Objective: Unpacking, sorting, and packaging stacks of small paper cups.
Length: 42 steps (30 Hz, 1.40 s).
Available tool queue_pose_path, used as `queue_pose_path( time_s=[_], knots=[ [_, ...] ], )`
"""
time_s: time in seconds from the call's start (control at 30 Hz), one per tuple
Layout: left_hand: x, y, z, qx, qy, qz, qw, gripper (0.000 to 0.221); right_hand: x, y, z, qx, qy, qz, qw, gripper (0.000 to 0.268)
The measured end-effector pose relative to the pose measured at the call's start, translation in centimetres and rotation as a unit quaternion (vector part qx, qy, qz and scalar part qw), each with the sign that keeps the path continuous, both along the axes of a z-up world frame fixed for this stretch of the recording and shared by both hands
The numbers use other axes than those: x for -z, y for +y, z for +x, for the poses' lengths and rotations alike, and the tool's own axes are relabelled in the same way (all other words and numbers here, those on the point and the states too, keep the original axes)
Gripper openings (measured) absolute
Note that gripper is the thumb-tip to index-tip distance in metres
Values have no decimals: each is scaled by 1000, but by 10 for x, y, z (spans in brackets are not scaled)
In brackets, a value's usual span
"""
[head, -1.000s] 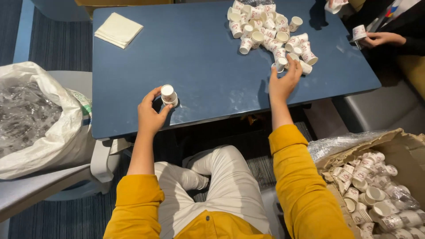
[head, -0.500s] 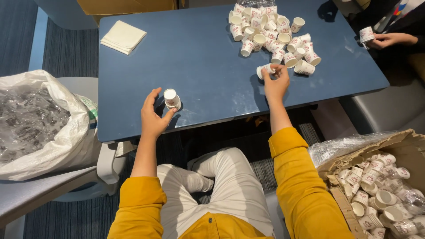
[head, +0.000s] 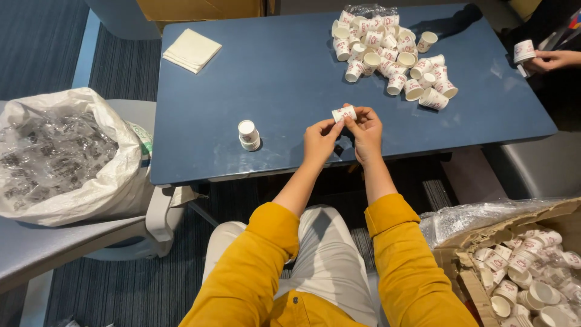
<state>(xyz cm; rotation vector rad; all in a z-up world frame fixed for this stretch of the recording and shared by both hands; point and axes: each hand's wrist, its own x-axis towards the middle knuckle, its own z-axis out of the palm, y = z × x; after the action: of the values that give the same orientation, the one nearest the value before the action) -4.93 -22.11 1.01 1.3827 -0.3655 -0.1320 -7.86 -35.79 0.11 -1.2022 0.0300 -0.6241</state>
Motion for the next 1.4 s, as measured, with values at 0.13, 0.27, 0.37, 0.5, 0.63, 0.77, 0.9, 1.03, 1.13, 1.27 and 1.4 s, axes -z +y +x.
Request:
queue_pose_path(
  time_s=[0.13,0.27,0.37,0.5,0.63,0.77,0.9,1.03,1.13,1.27,1.4],
  knots=[
    [7,-14,7,-45,31,31,998,25,2,-1,1,1,6,-3,1000,25],
    [14,-2,11,-45,42,-19,998,23,7,-1,5,23,-8,8,1000,23],
    [16,14,11,-58,84,-20,995,22,6,1,6,102,-19,11,995,22],
    [6,39,6,-63,153,-7,986,24,-1,-2,15,280,58,-109,952,25],
    [12,68,-10,16,220,-59,974,29,13,-32,32,382,187,-337,840,27],
    [2,95,-31,66,242,-105,962,30,5,-22,26,417,158,-416,793,31],
    [-20,114,-42,64,235,-146,959,31,-22,35,0,391,7,-390,834,27],
    [-27,125,-49,-6,176,-186,967,25,-40,116,-32,19,-63,-149,987,34],
    [-22,126,-44,-93,81,-180,976,21,-50,152,-27,-38,-31,-95,994,30],
    [-26,142,-38,-117,82,-119,983,20,-54,156,-1,-77,-47,-124,988,27],
    [-47,175,-18,-267,-80,-22,960,19,-73,155,19,-84,-20,-176,981,25]
  ],
)
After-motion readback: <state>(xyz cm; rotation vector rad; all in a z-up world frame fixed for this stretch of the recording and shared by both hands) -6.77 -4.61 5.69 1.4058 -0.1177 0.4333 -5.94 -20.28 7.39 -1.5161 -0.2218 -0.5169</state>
